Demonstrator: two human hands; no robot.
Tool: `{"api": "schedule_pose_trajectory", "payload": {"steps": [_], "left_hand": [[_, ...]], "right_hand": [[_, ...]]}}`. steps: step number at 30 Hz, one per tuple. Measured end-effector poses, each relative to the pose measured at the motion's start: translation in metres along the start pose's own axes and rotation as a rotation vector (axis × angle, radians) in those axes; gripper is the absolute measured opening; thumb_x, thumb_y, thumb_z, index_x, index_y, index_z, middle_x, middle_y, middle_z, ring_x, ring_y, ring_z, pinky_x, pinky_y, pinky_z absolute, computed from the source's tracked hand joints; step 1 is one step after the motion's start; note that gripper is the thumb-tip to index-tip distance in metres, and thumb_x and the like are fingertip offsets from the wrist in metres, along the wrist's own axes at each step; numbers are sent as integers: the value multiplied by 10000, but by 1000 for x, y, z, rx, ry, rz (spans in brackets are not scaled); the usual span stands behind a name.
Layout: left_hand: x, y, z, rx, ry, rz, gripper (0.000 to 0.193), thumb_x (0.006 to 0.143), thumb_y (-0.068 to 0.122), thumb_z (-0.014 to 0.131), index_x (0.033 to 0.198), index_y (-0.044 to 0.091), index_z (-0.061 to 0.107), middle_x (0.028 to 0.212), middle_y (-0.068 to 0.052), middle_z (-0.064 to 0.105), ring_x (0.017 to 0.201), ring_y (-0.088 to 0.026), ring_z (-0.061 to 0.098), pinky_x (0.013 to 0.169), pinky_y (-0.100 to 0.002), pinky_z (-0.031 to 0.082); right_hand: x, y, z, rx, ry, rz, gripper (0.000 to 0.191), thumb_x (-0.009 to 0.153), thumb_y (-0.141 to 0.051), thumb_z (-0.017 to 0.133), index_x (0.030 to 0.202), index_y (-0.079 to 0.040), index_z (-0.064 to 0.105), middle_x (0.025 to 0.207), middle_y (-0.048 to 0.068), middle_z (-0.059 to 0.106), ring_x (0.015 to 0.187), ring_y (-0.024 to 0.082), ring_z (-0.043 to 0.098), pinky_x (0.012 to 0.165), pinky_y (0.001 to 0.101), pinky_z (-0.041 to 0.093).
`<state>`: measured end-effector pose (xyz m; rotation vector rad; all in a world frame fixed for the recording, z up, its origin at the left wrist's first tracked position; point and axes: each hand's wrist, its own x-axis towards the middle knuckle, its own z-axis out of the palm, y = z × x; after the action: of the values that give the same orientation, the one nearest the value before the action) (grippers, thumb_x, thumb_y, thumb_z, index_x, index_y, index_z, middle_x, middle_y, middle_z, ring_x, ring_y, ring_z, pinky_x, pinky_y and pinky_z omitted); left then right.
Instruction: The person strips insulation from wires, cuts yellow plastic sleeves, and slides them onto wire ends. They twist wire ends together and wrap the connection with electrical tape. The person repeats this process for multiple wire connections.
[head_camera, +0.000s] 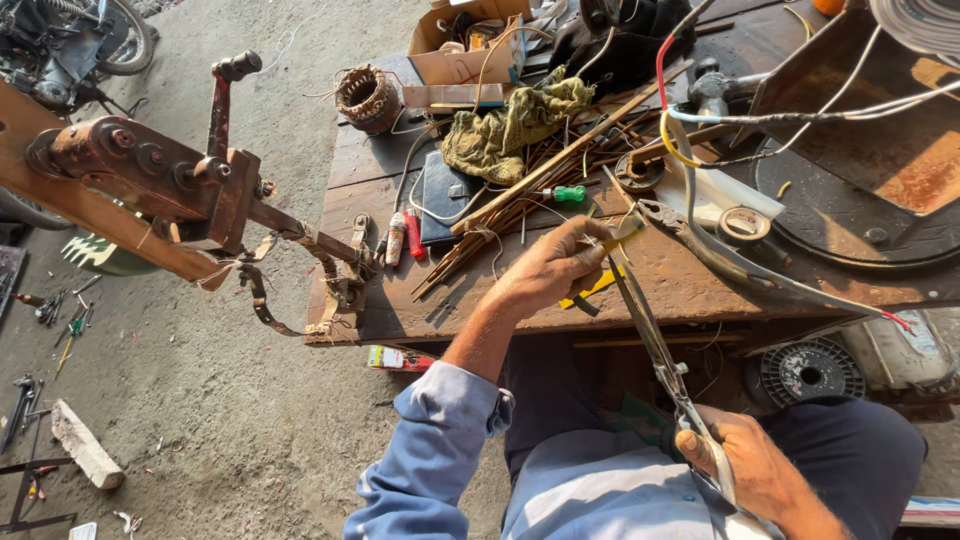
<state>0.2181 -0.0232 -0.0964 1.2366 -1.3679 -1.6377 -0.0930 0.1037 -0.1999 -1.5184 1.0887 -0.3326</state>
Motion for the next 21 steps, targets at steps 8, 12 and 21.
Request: {"api": "schedule_pose_trajectory", "payload": {"steps": [8,12,21], "left_hand": [[-2,14,4,5,2,11,467,1057,121,573,1505,112,444,886,3,630,785,-80,581,689,-254,489],[-6,19,3,168,18,-1,669,1007,125,548,1618,174,280,800,-46,659,703,-116,544,631,-285,433],[-7,24,3,53,-33,9,825,979,65,521,1670,178,85,798,-61,655,718,-126,556,677,-301,447]], "right_hand": [[8,-13,-1,13,-40,20,770,737,-828,496,700,-63,576,649,-4,449,638,116,409,516,330,443],[12,-10,0,39,-19,21,791,725,-849,485,678,-65,581,654,-13,454,635,111,417,514,326,432],[24,-8,3,14,7,47,723,770,-762,535,641,-55,622,526,-15,477,533,105,440,448,310,415]]}}
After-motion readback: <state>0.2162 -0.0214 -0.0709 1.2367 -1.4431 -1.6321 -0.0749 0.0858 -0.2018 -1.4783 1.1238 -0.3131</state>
